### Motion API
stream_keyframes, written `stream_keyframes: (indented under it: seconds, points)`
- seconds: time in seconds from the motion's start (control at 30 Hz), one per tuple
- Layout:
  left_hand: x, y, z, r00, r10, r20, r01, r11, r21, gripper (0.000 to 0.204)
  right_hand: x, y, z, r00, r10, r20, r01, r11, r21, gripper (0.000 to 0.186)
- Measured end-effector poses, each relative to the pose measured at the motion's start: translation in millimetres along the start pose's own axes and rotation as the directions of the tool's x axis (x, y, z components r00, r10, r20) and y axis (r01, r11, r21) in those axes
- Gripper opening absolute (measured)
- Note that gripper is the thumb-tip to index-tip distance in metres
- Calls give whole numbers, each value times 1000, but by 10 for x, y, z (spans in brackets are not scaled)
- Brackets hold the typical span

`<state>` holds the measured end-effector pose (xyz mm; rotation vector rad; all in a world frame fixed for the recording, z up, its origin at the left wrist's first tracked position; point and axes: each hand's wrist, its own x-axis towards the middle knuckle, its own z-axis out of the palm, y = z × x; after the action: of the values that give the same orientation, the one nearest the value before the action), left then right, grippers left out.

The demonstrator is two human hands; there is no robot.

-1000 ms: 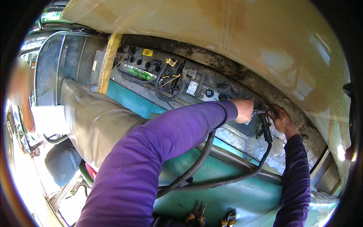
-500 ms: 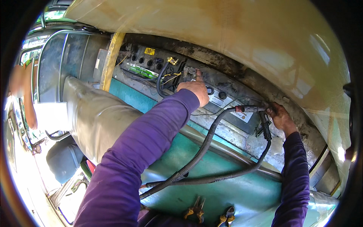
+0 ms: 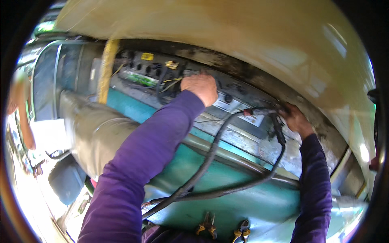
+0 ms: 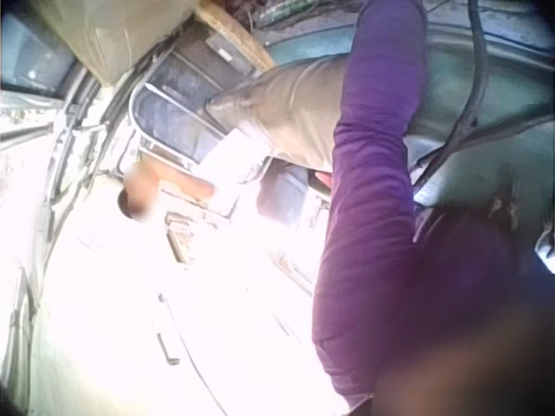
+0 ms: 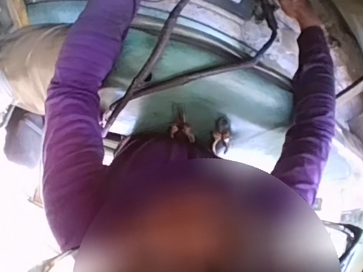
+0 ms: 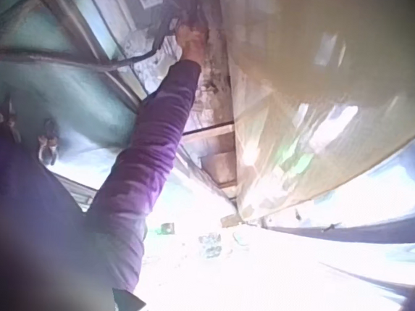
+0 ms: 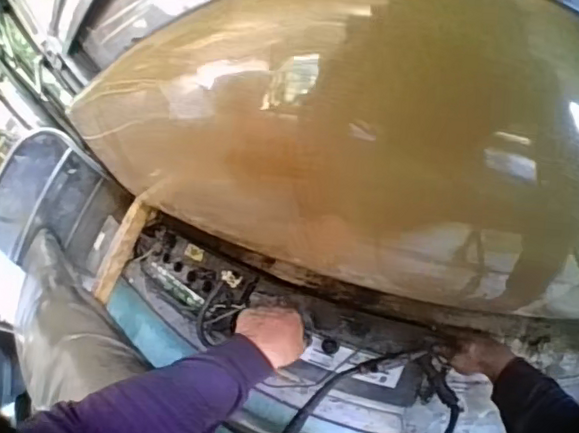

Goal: The person works on the vehicle's electrical system under the dashboard, using a wrench to tighten connections and a multimeter to test voltage. They handle wires and tools while another person observes from the driver's seat.

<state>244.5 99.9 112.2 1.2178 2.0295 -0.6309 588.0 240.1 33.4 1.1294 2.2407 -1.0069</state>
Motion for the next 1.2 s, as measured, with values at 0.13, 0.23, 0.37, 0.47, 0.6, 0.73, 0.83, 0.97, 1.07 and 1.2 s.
stream_keyframes:
  seconds: [0.13,0.23,0.37,0.47,0.6,0.73,0.83,0.97,1.07,1.2]
  points:
    - [-50,557,33,760,511,-402,-649,638,-415,63,21,34,8,999,25,38,-26,999,25,66]
    - [-28,864,85,676,729,-108,-679,559,-476,60,8,-16,-30,996,54,74,-57,998,39,64]
    - [17,1175,148,865,500,38,-463,826,-322,48,-47,-137,-97,997,43,58,-47,997,68,61]
    - [71,1309,250,858,482,178,-437,867,-240,43,-74,-207,-123,997,64,37,-65,997,45,57]
    - [276,1316,359,546,807,227,-837,514,188,39,-75,-238,-165,997,37,74,-43,995,85,51]
    - [328,1331,450,749,652,122,-646,758,-85,36,-92,-269,-172,998,54,36,-56,997,61,48]
    - [261,1345,469,844,527,95,-505,843,-188,34,-108,-283,-175,998,60,31,-62,997,52,49]
    - [271,1338,442,852,513,104,-474,840,-265,38,-93,-263,-176,999,45,31,-46,998,31,52]
    - [353,1323,444,751,650,115,-638,760,-124,37,-64,-240,-158,997,60,45,-59,998,-13,55]
    - [360,1317,516,829,550,102,-536,833,-136,29,-62,-207,-131,997,52,59,-52,999,5,55]
